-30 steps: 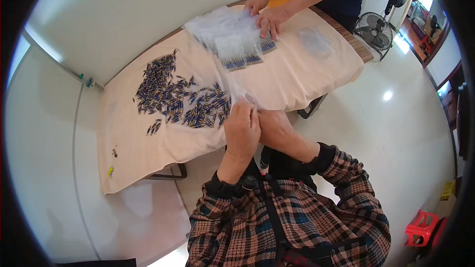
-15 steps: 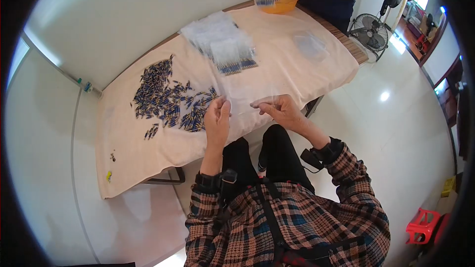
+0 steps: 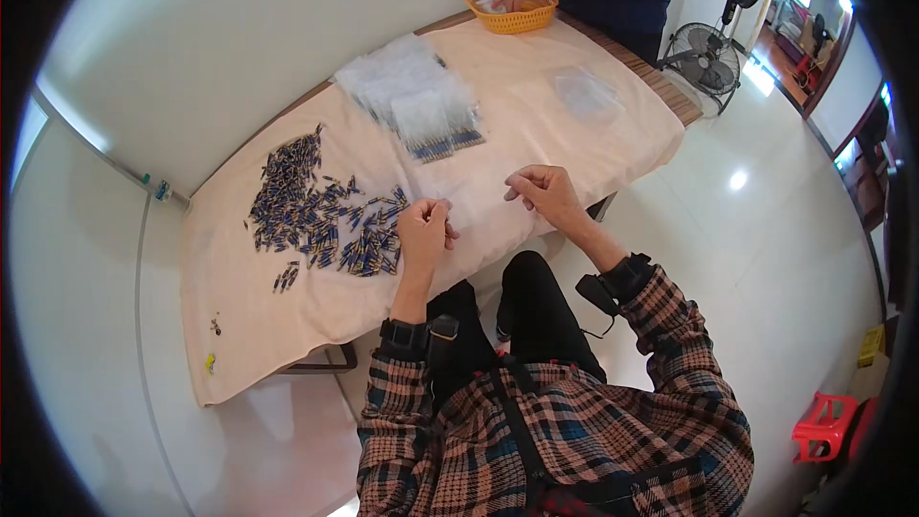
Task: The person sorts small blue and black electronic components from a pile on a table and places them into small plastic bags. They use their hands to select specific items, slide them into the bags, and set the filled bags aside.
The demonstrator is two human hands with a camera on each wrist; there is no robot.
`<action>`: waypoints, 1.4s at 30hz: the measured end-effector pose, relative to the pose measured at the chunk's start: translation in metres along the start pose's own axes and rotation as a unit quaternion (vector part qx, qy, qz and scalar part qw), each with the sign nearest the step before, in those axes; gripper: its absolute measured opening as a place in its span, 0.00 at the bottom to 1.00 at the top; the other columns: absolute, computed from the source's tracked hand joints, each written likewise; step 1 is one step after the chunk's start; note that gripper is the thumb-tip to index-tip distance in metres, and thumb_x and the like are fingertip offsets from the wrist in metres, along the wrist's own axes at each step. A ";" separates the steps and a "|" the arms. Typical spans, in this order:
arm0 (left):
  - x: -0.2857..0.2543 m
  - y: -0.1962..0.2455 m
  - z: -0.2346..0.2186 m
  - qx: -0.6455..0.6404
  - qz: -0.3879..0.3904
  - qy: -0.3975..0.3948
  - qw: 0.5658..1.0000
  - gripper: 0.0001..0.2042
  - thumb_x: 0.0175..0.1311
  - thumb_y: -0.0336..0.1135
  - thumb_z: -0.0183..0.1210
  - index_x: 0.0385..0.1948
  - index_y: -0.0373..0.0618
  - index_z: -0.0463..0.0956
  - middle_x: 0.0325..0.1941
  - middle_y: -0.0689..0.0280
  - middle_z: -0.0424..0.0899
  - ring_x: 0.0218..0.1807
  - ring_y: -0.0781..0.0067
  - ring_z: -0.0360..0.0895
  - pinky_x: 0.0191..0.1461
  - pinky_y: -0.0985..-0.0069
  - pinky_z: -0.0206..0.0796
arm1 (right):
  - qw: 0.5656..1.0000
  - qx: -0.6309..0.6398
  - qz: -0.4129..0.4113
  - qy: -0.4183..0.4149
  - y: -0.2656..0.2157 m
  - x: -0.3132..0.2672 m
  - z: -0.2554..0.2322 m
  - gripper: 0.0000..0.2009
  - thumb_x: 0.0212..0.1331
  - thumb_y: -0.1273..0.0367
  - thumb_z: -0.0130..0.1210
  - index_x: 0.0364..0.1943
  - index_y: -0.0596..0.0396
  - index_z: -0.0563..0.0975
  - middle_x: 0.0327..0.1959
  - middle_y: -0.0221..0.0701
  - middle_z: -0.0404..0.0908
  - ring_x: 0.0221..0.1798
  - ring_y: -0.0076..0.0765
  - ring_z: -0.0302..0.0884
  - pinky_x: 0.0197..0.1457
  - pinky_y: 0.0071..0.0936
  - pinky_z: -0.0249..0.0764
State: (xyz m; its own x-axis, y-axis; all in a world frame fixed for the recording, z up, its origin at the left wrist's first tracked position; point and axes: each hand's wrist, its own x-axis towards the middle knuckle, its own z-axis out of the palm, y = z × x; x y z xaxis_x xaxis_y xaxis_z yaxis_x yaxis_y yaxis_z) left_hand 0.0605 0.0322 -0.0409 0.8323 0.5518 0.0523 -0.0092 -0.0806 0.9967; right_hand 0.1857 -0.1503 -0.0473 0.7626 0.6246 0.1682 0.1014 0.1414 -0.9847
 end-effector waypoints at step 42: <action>-0.044 -0.004 -0.135 0.423 0.357 0.064 0.830 0.09 0.48 0.24 0.58 0.33 0.42 0.76 0.33 0.58 0.77 0.38 0.55 0.71 0.41 0.64 0.61 | 0.850 -0.335 -0.232 -0.333 -0.010 0.096 0.177 0.09 0.49 0.69 0.57 0.34 0.55 0.81 0.33 0.40 0.81 0.42 0.49 0.77 0.46 0.40 0.72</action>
State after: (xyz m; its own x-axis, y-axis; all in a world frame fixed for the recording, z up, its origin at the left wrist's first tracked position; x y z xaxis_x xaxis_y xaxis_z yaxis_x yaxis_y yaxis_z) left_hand -0.0513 0.1202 -0.0390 0.7161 0.1906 0.6714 -0.0378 -0.9500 0.3100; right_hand 0.1450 0.0438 -0.0137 0.0330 0.9489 0.3140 0.8039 0.1615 -0.5724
